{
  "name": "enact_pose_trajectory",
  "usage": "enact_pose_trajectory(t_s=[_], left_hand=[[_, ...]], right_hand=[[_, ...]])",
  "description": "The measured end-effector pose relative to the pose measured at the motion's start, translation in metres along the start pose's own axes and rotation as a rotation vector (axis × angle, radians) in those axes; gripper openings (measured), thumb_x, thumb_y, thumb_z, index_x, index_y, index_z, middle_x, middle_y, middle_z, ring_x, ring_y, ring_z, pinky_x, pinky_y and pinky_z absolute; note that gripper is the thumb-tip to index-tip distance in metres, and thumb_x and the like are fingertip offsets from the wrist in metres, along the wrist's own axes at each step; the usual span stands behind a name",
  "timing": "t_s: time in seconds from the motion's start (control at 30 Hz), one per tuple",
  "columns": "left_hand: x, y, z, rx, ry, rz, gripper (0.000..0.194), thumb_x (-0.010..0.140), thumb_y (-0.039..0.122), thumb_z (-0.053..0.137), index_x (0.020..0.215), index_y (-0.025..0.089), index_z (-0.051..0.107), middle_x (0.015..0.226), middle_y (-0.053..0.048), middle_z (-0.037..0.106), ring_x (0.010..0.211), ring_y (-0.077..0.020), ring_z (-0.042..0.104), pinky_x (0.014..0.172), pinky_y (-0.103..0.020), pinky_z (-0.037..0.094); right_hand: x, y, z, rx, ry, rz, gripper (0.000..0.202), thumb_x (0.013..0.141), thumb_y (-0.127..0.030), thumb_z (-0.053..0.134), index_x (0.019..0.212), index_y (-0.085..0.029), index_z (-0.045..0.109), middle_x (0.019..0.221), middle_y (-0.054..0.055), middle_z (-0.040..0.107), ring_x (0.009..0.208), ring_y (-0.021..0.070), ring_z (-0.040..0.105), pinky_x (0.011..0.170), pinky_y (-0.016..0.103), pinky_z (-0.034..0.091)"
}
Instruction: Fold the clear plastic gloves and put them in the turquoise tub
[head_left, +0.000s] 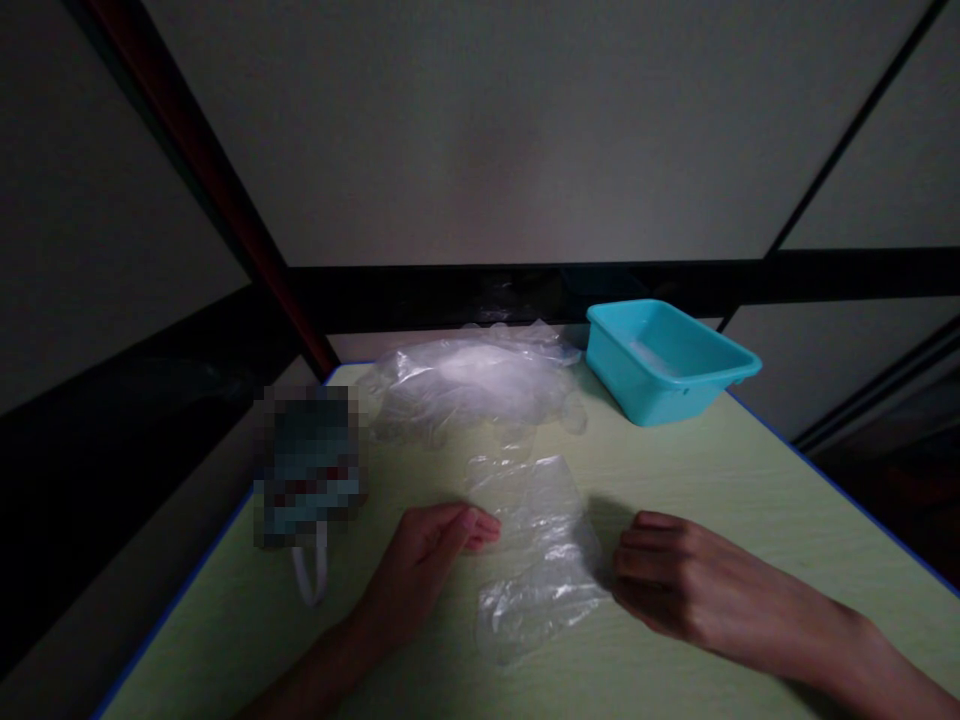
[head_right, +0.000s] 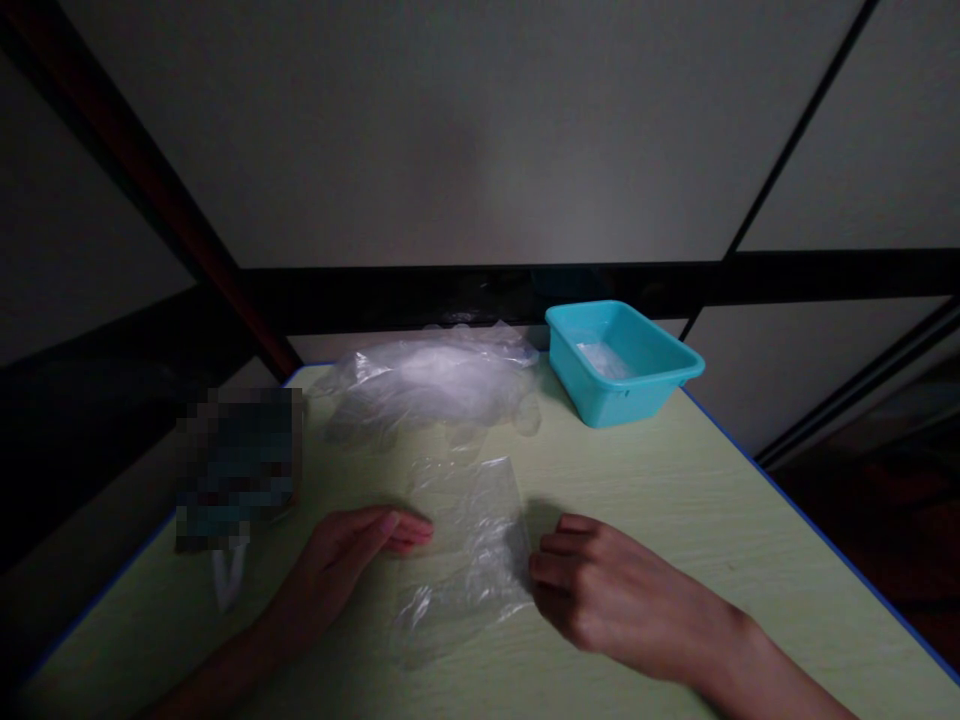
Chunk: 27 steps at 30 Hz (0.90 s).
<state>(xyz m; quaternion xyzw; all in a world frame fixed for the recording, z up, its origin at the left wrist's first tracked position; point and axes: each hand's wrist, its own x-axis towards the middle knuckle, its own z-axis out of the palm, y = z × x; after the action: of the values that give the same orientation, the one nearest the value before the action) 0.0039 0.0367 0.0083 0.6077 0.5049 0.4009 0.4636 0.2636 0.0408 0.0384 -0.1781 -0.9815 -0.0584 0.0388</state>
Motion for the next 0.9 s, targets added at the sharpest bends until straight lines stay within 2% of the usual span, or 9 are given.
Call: enact_pose_trajectory(t_s=[0.4, 0.6, 0.77, 0.9], left_hand=[[0.0004, -0.0017, -0.0002, -0.006, -0.015, -0.009, 0.038, 0.083, 0.042, 0.046, 0.076, 0.012, 0.068, 0.077, -0.008, 0.07, 0.071, -0.0185, 0.065, 0.066, -0.027, 0.05], [0.0009, 0.0004, 0.0, 0.0, -0.023, -0.005, 0.04, 0.082, 0.045, 0.046, 0.075, 0.013, 0.068, 0.076, -0.008, 0.07, 0.071, -0.0192, 0.065, 0.065, -0.028, 0.051], [0.0012, 0.0014, 0.0006, -0.004, -0.016, -0.02, 0.038, 0.082, 0.043, 0.046, 0.074, 0.012, 0.068, 0.075, -0.008, 0.07, 0.071, -0.019, 0.065, 0.066, -0.028, 0.051], [0.0014, 0.0006, 0.0011, -0.015, -0.024, -0.019, 0.037, 0.083, 0.04, 0.045, 0.076, 0.012, 0.067, 0.077, -0.008, 0.07, 0.072, -0.0192, 0.065, 0.067, -0.028, 0.05]], right_hand=[[-0.0018, -0.002, 0.0001, -0.006, -0.019, 0.014, 0.022, 0.086, -0.011, 0.048, 0.065, -0.017, 0.051, 0.07, 0.0, 0.055, 0.067, 0.0151, 0.048, 0.06, 0.033, 0.03], [-0.0003, -0.0041, 0.0024, 0.013, 0.012, 0.021, 0.024, 0.086, -0.01, 0.047, 0.064, -0.017, 0.051, 0.067, 0.0, 0.054, 0.063, 0.0142, 0.045, 0.058, 0.033, 0.029], [-0.0016, -0.0028, 0.0043, 0.034, 0.027, 0.017, 0.026, 0.088, -0.011, 0.044, 0.064, -0.017, 0.051, 0.066, 0.001, 0.055, 0.062, 0.0141, 0.047, 0.057, 0.031, 0.031], [-0.0051, -0.0008, 0.0019, 0.031, 0.059, 0.0, 0.029, 0.092, -0.012, 0.034, 0.073, -0.016, 0.056, 0.076, 0.005, 0.062, 0.062, 0.0143, 0.052, 0.058, 0.031, 0.037]])
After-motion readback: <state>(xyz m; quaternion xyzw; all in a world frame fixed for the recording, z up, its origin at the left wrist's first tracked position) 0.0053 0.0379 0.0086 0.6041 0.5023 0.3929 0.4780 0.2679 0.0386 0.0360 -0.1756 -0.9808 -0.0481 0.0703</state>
